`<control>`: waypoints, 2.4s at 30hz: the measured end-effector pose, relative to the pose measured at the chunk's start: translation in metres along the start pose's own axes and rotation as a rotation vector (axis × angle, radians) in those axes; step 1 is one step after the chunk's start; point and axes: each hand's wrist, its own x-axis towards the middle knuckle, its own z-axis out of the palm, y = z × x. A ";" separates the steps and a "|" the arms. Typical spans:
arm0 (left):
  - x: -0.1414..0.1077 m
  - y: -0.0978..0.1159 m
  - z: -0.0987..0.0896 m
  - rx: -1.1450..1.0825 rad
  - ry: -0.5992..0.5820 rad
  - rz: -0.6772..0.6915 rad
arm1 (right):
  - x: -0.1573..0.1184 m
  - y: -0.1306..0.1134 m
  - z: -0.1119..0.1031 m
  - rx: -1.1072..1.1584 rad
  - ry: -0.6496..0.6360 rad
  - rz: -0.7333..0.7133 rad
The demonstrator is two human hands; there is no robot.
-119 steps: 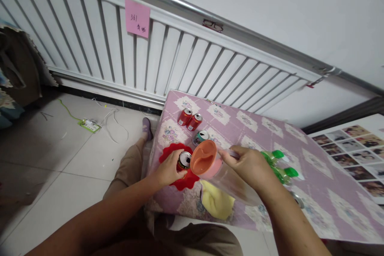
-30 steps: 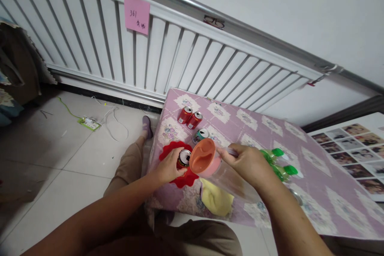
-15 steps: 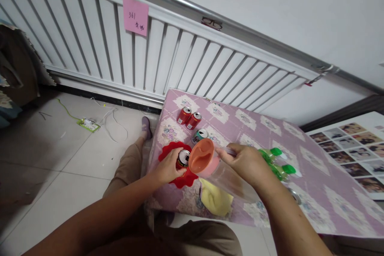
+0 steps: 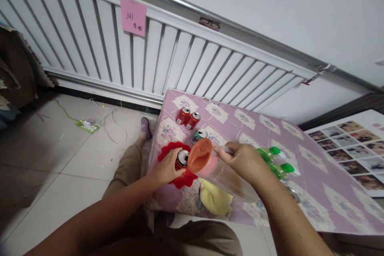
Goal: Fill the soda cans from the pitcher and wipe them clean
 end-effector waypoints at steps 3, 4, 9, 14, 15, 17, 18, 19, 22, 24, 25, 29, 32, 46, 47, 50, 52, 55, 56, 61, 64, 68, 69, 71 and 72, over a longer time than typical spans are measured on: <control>0.000 -0.001 0.001 -0.005 0.006 0.008 | 0.001 0.002 0.001 -0.018 -0.077 0.025; 0.000 -0.001 0.001 -0.006 0.006 0.007 | 0.002 0.003 0.002 -0.019 -0.075 0.029; 0.000 0.001 -0.001 -0.012 0.000 -0.012 | 0.002 0.003 0.001 -0.015 -0.077 0.040; 0.000 0.003 -0.002 -0.023 0.003 -0.011 | 0.000 -0.003 -0.002 0.005 -0.077 0.056; 0.000 0.003 -0.002 -0.026 0.005 -0.007 | 0.000 -0.003 -0.002 0.004 -0.076 0.050; 0.000 0.004 -0.003 -0.028 0.005 -0.005 | 0.000 -0.004 -0.002 -0.005 -0.068 0.035; 0.000 0.004 -0.003 -0.026 0.004 -0.007 | 0.000 -0.005 -0.003 -0.011 -0.062 0.033; 0.000 0.005 -0.004 -0.024 0.002 -0.011 | 0.001 -0.005 -0.003 -0.015 -0.060 0.035; 0.000 0.006 -0.004 -0.024 -0.001 -0.021 | 0.001 -0.006 -0.002 -0.020 -0.067 0.055; 0.000 0.006 -0.005 -0.026 -0.003 -0.021 | 0.002 -0.006 -0.003 -0.021 -0.080 0.065; 0.000 0.006 -0.005 -0.027 -0.006 -0.021 | 0.002 -0.006 -0.003 -0.022 -0.087 0.068; 0.000 0.006 -0.005 -0.024 -0.011 -0.024 | 0.001 -0.005 -0.003 -0.004 -0.098 0.069; 0.000 0.006 -0.005 -0.029 -0.005 -0.022 | 0.001 -0.004 -0.002 0.001 -0.086 0.065; 0.000 0.008 -0.006 -0.007 -0.021 -0.033 | 0.003 -0.005 -0.001 -0.005 -0.086 0.092; 0.000 0.008 -0.006 -0.008 -0.017 -0.032 | 0.003 -0.005 -0.001 -0.006 -0.089 0.091; 0.000 0.008 -0.006 -0.010 -0.015 -0.028 | 0.004 -0.005 -0.002 -0.005 -0.098 0.090; 0.000 0.008 -0.006 -0.012 -0.020 -0.035 | 0.004 -0.007 -0.002 -0.001 -0.099 0.093; 0.000 0.009 -0.007 -0.019 -0.021 -0.043 | 0.003 -0.009 -0.003 0.005 -0.086 0.081; 0.000 0.009 -0.007 -0.023 -0.019 -0.042 | 0.003 -0.009 -0.003 0.004 -0.082 0.080; 0.000 0.009 -0.007 -0.046 -0.012 -0.030 | 0.003 -0.007 -0.003 0.004 -0.104 0.089; 0.000 0.009 -0.006 -0.054 -0.012 -0.025 | 0.003 -0.007 -0.003 0.007 -0.112 0.099; 0.001 0.008 -0.006 -0.053 -0.010 -0.028 | 0.003 -0.009 -0.003 -0.004 -0.109 0.116; 0.001 0.008 -0.006 -0.055 -0.009 -0.028 | 0.003 -0.009 -0.003 -0.007 -0.110 0.119; 0.001 0.007 -0.006 -0.063 -0.005 -0.024 | 0.003 -0.009 -0.003 -0.013 -0.113 0.127; 0.001 0.007 -0.005 -0.066 -0.004 -0.024 | 0.003 -0.008 -0.003 -0.013 -0.115 0.129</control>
